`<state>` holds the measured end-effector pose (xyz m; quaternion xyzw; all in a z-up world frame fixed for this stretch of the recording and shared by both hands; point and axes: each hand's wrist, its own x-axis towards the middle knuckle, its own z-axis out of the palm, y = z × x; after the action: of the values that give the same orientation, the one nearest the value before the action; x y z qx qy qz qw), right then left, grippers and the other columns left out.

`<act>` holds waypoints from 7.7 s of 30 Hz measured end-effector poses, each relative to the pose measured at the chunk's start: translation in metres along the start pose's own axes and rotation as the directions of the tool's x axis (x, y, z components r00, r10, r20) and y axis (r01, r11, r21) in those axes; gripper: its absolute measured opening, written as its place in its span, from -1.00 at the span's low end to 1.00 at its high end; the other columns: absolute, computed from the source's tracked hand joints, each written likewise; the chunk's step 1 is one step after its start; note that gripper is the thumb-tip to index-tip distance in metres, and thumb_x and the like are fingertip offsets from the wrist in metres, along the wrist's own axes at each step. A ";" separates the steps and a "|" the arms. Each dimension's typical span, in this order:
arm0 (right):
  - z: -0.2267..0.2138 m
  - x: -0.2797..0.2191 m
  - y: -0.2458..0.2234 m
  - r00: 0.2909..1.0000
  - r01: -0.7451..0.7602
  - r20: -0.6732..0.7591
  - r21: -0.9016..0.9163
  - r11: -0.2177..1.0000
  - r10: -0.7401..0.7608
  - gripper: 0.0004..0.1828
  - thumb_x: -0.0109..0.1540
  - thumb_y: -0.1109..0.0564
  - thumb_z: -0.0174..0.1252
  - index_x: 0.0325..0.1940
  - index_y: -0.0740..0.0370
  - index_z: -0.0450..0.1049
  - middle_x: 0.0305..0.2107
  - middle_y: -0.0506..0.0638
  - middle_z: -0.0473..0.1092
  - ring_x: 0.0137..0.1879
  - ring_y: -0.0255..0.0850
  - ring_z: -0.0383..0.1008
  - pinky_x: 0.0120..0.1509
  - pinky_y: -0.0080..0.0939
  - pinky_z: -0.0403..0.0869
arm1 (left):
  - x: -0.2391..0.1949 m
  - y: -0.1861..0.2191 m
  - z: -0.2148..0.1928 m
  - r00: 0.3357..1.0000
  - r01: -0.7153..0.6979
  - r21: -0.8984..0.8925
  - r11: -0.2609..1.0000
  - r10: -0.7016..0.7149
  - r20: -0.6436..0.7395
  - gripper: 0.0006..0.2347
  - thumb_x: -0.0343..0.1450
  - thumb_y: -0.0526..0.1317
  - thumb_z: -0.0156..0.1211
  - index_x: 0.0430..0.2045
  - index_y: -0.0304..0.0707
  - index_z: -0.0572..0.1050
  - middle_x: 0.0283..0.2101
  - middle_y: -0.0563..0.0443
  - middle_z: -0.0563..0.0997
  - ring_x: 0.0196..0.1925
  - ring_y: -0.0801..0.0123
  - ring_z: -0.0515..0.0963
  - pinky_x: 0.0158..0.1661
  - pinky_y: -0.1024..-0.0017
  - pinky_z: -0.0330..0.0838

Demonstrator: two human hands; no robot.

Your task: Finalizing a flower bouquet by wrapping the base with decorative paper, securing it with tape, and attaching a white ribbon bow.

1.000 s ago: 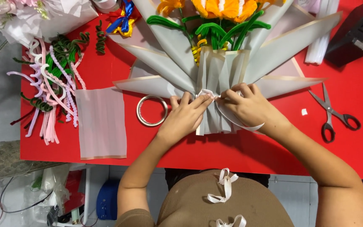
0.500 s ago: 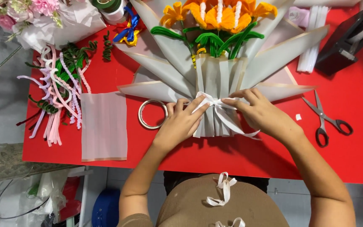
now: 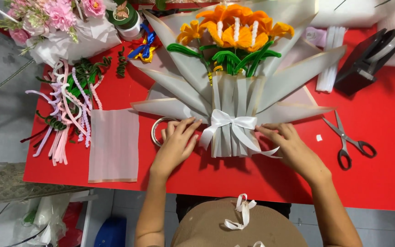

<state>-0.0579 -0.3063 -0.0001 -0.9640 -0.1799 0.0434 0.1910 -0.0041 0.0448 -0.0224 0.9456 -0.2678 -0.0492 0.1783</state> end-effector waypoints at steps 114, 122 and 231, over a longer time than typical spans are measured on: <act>0.002 -0.112 0.108 0.800 -0.421 0.028 0.739 0.526 0.600 -0.78 0.32 0.28 0.15 0.01 0.46 0.55 -0.30 0.21 0.57 -0.13 -0.10 0.59 0.10 -0.14 0.56 | -0.056 -0.130 -0.076 0.907 0.399 -0.012 0.917 -0.396 -0.143 -0.67 0.50 -0.20 -0.08 0.16 -0.06 0.46 0.05 0.08 0.56 0.07 0.06 0.40 0.01 0.07 0.34; -0.069 -0.124 0.106 0.765 -0.425 -0.169 0.593 0.684 0.621 -0.78 0.40 0.29 0.10 0.06 0.48 0.54 -0.23 0.23 0.58 -0.08 -0.10 0.59 0.11 -0.19 0.54 | -0.010 -0.062 -0.095 0.978 0.139 -0.010 0.990 -0.139 -0.153 -0.67 0.50 -0.25 -0.02 0.19 -0.12 0.44 0.04 0.07 0.55 0.06 0.20 0.40 0.06 0.17 0.30; -0.148 0.039 0.092 0.826 0.459 -0.564 0.688 0.563 0.016 -0.96 0.42 0.23 0.02 -0.08 0.25 0.32 -0.26 -0.03 0.23 -0.39 -0.35 0.18 -0.33 -0.41 0.21 | 0.244 0.200 -0.072 0.541 -0.239 -0.938 0.251 0.837 0.086 -0.70 0.58 -0.04 -0.26 -0.40 -0.27 0.31 -0.40 -0.04 0.40 -0.58 0.33 0.58 -0.42 0.57 0.45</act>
<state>0.0313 -0.4236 0.1004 -0.7152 -0.2085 -0.1626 0.6470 0.1197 -0.2191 0.1181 0.4888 -0.5745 -0.3903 0.5280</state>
